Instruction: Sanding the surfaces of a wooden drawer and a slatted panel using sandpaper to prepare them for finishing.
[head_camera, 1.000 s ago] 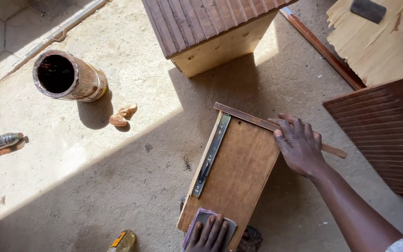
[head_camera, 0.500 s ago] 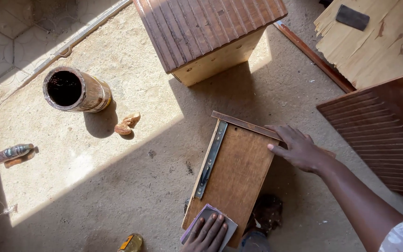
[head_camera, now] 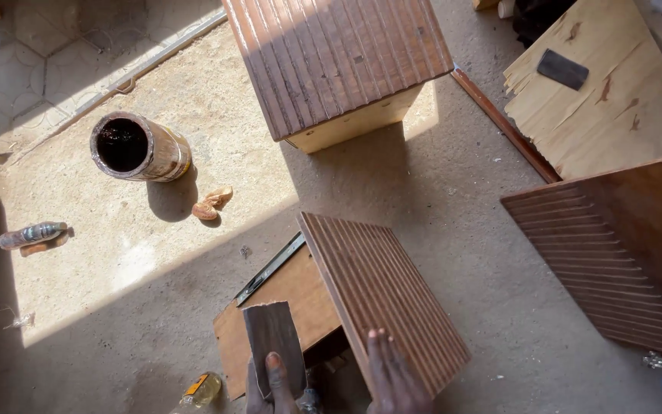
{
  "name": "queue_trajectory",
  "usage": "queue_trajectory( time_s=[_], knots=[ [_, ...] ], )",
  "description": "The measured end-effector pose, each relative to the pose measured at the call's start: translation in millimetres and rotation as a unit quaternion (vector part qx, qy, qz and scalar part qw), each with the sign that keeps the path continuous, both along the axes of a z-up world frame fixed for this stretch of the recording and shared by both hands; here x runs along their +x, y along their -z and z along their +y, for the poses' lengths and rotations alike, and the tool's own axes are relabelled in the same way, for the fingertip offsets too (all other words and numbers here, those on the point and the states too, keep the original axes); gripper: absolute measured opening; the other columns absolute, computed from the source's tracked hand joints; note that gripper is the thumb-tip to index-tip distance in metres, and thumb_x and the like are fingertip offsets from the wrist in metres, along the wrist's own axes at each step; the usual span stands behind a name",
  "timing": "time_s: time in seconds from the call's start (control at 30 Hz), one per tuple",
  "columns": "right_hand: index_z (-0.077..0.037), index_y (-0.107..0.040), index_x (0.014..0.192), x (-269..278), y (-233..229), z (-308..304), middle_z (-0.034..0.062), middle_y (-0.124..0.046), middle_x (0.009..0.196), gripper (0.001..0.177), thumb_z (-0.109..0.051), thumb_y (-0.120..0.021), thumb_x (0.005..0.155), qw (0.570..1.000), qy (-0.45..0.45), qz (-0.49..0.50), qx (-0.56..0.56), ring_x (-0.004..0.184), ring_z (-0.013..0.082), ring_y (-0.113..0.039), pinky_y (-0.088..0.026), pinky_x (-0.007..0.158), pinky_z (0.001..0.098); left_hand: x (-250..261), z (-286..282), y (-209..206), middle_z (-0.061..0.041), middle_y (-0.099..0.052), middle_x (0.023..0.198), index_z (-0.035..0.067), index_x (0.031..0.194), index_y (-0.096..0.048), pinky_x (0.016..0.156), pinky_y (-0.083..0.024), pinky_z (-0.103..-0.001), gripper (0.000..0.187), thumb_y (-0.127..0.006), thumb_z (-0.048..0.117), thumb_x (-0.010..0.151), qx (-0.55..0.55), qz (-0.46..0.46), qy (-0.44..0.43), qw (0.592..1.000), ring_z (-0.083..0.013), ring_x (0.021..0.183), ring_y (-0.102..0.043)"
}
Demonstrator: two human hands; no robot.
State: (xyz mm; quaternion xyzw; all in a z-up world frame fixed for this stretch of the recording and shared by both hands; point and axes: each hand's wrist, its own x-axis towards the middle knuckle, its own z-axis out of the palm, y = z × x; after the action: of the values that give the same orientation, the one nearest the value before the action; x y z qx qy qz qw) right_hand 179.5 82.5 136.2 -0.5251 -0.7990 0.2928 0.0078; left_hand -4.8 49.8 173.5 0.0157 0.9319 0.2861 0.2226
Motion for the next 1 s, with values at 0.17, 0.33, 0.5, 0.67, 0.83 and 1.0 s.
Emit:
queue_trajectory(
  time_s=[0.17,0.33,0.5,0.67,0.83,1.0],
  knots=[
    [-0.012,-0.027,0.159,-44,-15,15,0.0093,-0.032,0.163,0.085,-0.021,-0.06,0.08,0.983,0.132,0.041,-0.122,0.146,0.0283,-0.037,-0.034,0.116,0.0459,-32,-35,-17,-0.002,-0.064,0.108,0.036,0.132,-0.074,0.06,-0.057,-0.024,0.063,-0.08,0.046,0.07,-0.098,-0.009,0.155,0.983,-0.0151,0.072,-0.072],
    [-0.023,-0.019,0.162,-72,3,-2,0.0016,-0.016,0.172,0.084,-0.047,-0.054,0.09,0.929,0.256,0.046,-0.262,0.156,0.0248,-0.021,-0.019,0.123,0.0521,-107,-80,2,-0.009,-0.064,0.105,0.026,0.127,-0.073,0.075,-0.057,-0.033,0.055,-0.081,0.04,0.075,-0.098,0.104,0.188,0.972,-0.0222,0.085,-0.067],
    [-0.017,-0.063,0.133,-84,48,35,0.0121,-0.072,0.121,0.076,-0.073,-0.028,0.095,0.82,0.369,-0.054,-0.434,0.109,0.0352,-0.067,-0.049,0.087,0.0481,-136,-100,-17,-0.004,-0.054,0.098,0.009,0.11,-0.077,0.077,-0.047,-0.036,0.038,-0.073,0.04,0.089,-0.115,-0.006,0.1,0.988,-0.0228,0.084,-0.06],
    [-0.014,-0.067,0.135,-107,18,6,0.012,-0.066,0.138,0.079,-0.074,-0.049,0.087,0.824,0.465,-0.101,-0.308,0.125,0.0348,-0.064,-0.05,0.101,0.052,-172,-89,-32,-0.011,-0.067,0.106,-0.003,0.117,-0.076,0.08,-0.052,-0.038,0.041,-0.078,0.023,0.086,-0.076,-0.075,-0.027,0.994,-0.0319,0.095,-0.07],
    [-0.012,-0.078,0.115,-70,9,-51,0.0081,-0.071,0.117,0.054,-0.06,-0.058,0.1,0.774,0.612,-0.068,-0.148,0.11,0.031,-0.064,-0.047,0.091,0.0435,-175,-94,4,-0.005,-0.068,0.09,0.005,0.105,-0.078,0.08,-0.047,-0.029,0.031,-0.075,0.029,0.086,-0.01,-0.112,0.117,0.987,-0.0192,0.088,-0.067],
    [-0.003,-0.072,0.099,-47,74,-70,0.0113,-0.057,0.085,0.06,-0.056,-0.058,0.122,0.762,0.646,-0.044,0.031,0.078,0.025,-0.052,-0.04,0.066,0.0399,-168,-22,42,-0.004,-0.059,0.095,0.0,0.088,-0.073,0.079,-0.051,-0.03,0.028,-0.064,0.025,0.097,0.1,-0.244,0.151,0.953,-0.0167,0.087,-0.062]
  ],
)
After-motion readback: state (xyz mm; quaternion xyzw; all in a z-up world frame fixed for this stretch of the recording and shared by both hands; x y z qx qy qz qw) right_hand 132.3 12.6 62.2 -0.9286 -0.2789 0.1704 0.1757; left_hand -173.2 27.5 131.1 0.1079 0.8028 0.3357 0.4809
